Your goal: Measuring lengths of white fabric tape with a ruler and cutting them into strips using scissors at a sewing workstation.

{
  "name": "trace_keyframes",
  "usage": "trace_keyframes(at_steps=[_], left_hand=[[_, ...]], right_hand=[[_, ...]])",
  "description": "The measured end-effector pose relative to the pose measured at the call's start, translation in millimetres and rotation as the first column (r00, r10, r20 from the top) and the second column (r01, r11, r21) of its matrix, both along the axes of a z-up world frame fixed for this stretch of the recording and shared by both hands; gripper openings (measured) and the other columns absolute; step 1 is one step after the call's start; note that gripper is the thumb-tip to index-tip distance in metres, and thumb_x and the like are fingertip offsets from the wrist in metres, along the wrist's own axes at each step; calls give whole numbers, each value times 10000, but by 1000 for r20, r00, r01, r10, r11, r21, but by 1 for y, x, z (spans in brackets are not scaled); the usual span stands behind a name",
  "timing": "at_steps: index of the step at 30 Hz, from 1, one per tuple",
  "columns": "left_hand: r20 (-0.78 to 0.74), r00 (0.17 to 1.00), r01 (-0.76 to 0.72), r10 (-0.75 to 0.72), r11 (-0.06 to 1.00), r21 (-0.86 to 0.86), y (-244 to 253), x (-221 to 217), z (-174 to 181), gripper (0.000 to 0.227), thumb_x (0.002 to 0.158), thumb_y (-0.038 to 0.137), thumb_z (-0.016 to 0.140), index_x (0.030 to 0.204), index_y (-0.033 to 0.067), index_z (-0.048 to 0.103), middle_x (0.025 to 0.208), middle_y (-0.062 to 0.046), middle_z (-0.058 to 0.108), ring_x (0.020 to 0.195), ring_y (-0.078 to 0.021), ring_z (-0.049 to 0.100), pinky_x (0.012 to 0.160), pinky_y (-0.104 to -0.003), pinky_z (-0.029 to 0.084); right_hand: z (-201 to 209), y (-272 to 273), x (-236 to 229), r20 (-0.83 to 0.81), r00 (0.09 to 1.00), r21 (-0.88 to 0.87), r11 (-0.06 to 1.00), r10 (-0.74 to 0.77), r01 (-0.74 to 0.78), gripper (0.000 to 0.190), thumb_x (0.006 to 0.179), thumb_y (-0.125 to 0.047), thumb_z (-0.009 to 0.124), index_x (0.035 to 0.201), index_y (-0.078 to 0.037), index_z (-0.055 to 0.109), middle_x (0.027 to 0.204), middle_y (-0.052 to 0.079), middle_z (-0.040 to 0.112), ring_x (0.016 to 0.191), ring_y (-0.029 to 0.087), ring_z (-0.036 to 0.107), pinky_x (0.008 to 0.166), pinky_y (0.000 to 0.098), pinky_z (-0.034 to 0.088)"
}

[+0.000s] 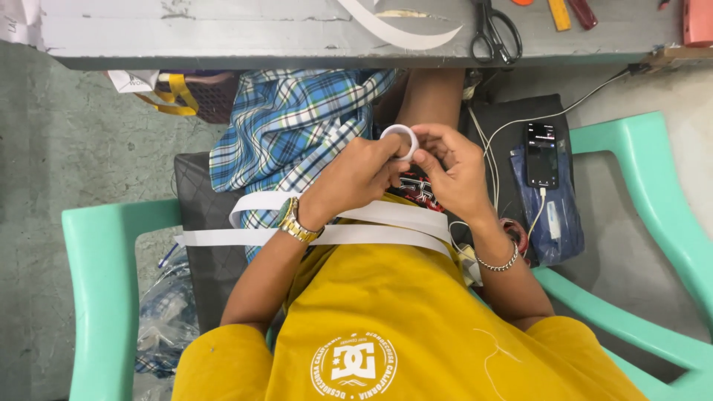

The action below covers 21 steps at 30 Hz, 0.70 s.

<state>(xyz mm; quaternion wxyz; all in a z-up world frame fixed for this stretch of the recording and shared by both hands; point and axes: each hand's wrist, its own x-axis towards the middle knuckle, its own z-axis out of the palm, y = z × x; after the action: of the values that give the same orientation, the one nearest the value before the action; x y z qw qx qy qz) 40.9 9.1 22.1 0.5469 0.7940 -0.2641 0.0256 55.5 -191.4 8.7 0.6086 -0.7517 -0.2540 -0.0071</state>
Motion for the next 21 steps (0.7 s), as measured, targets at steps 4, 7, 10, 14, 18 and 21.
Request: trace_keyframes(at_steps=[4,7,10,14,18,21], left_hand=[[162,987,4,-17,997,79,-5,27,3,120,891,-53,680,867,7,578,592,-137,671,589,-354,705,564,-391,571],[303,949,-113,82,990,84,-10,50,4,99,921,66,703,863,77,623,746,-80,658,676,-361,697,585,-417,571],[441,884,-205,157,977,63,-17,79,8,84,927,50,718,867,29,663,876,-88,586,691,-317,604,570,-416,504],[532,824,-262,196,964,52,-30,126,4,163,962,27,670,812,19,607,780,-68,393,582,-249,414,510,-385,341],[586,791,-263,175,962,67,-51,161,-6,135,928,17,699,800,4,659,730,-60,436,550,-220,404,455,-382,304],[556,818,-222,149,973,66,-69,164,-10,175,863,-87,652,742,35,686,718,-44,466,517,-213,453,436,-365,327]], right_hand=[[12,0,12,135,987,-50,995,-84,92,280,1038,-47,640,1281,94,633,975,186,676,841,229,722,701,347,579],[18,-10,27,229,961,-93,980,-153,178,247,1040,-17,646,1264,87,643,994,207,679,862,277,722,711,381,577],[24,-26,50,326,916,-143,946,-233,291,209,1039,-3,638,1236,65,647,1032,189,683,912,261,685,790,359,557],[26,-51,84,441,835,-220,862,-329,456,175,1004,13,644,1173,42,677,1009,150,687,874,225,656,750,318,538],[27,-58,94,425,837,-212,861,-345,462,185,1012,-3,624,1185,37,673,1015,143,688,890,217,652,782,319,531],[31,-60,95,424,851,-194,887,-310,420,277,1006,30,627,1282,51,622,1122,189,658,967,255,652,833,343,535]])
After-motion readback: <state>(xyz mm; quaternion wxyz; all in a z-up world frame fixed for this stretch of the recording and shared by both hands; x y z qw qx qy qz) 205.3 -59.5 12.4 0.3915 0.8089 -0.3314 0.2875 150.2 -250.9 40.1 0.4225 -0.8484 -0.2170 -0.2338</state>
